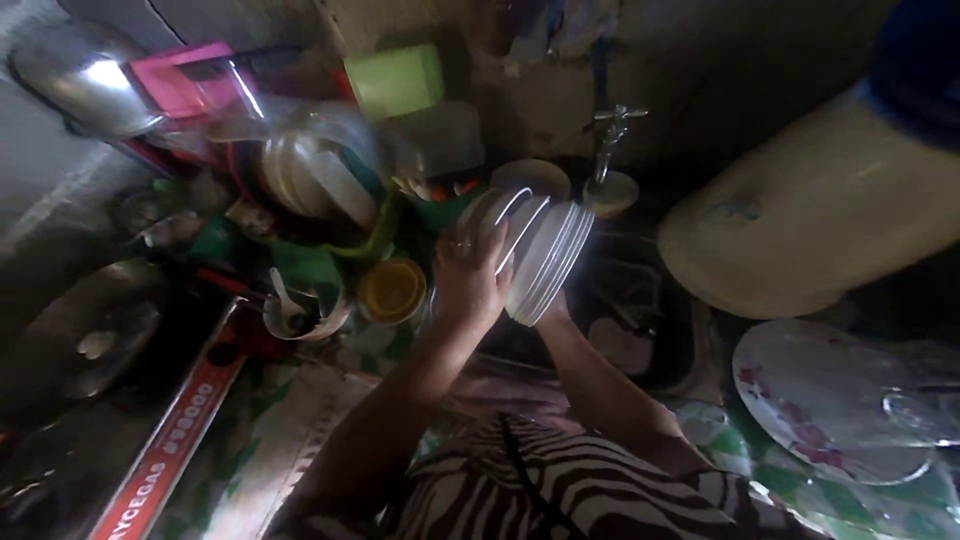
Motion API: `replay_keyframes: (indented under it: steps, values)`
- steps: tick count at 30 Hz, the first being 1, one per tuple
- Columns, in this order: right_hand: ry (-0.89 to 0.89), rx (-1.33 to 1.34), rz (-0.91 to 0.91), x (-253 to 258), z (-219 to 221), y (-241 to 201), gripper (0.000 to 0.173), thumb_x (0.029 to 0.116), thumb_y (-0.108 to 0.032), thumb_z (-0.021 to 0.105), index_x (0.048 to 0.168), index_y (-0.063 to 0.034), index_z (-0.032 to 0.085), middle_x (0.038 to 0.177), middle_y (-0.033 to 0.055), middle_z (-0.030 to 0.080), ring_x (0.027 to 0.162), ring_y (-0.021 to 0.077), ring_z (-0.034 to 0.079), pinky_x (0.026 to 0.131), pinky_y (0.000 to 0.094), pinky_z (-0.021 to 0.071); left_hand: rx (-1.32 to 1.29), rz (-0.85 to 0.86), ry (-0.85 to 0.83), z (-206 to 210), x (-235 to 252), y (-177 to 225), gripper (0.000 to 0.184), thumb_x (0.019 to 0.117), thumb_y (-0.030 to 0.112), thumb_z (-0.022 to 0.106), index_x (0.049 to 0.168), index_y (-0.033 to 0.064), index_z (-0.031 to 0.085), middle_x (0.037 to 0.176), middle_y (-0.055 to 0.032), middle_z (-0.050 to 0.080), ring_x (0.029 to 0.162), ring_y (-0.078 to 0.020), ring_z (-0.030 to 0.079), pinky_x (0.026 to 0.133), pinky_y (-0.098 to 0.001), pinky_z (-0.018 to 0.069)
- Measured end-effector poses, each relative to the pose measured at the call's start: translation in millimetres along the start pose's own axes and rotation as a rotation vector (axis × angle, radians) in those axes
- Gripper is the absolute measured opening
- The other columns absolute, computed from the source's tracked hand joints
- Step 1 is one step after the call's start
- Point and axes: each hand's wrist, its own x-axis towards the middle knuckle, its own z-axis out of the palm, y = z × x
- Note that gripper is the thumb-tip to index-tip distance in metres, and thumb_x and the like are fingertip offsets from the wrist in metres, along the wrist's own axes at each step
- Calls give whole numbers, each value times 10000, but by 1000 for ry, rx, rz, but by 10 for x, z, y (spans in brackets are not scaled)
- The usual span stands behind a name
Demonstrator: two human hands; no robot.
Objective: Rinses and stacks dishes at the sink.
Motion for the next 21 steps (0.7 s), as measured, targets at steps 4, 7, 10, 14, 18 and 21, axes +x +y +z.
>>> replay_keyframes:
  steps: [4,7,10,14,18,21]
  values:
    - [161,-99,64,-183,-376,238,397,1126,-270,339,1451,-52,405,1196,114,615,1041,161,636,897,349,560,-32,-110,-72,296,-197,-185,412,1025,272,612,1417,146,630,1481,-129,570,1401,-350,487,1174,-535,350]
    - [190,-30,113,-312,-363,213,369,1133,-277,291,1408,-67,419,1105,98,619,960,152,644,829,344,573,-56,-198,-246,249,-228,-119,434,1062,238,539,1486,148,559,1543,-131,507,1448,-350,430,1202,-513,308]
    - [122,7,73,-246,-346,107,364,1133,-270,255,1327,-43,463,1043,91,625,925,150,648,816,351,578,-101,-115,-151,210,-255,-100,464,991,120,599,1455,130,593,1523,-142,528,1431,-375,447,1178,-545,338]
    - [-1,5,15,-268,-300,8,377,1119,-224,261,1379,-30,453,1142,121,638,999,176,656,875,357,572,-140,-83,-116,102,-267,-53,576,926,137,660,1491,186,560,1572,-128,472,1459,-391,398,1152,-578,358]
    - [109,-161,112,-710,232,-361,389,1121,-111,270,1443,52,415,1301,197,575,1110,174,589,978,296,491,-130,57,60,141,-281,-97,553,886,112,674,1433,167,620,1488,-143,553,1382,-371,492,1105,-558,421]
    - [171,-312,289,-975,649,-647,326,1083,4,297,1359,78,454,1188,163,592,994,106,582,890,205,484,-104,77,85,140,-332,-91,576,869,80,684,1433,177,622,1525,-133,525,1417,-387,460,1130,-581,390]
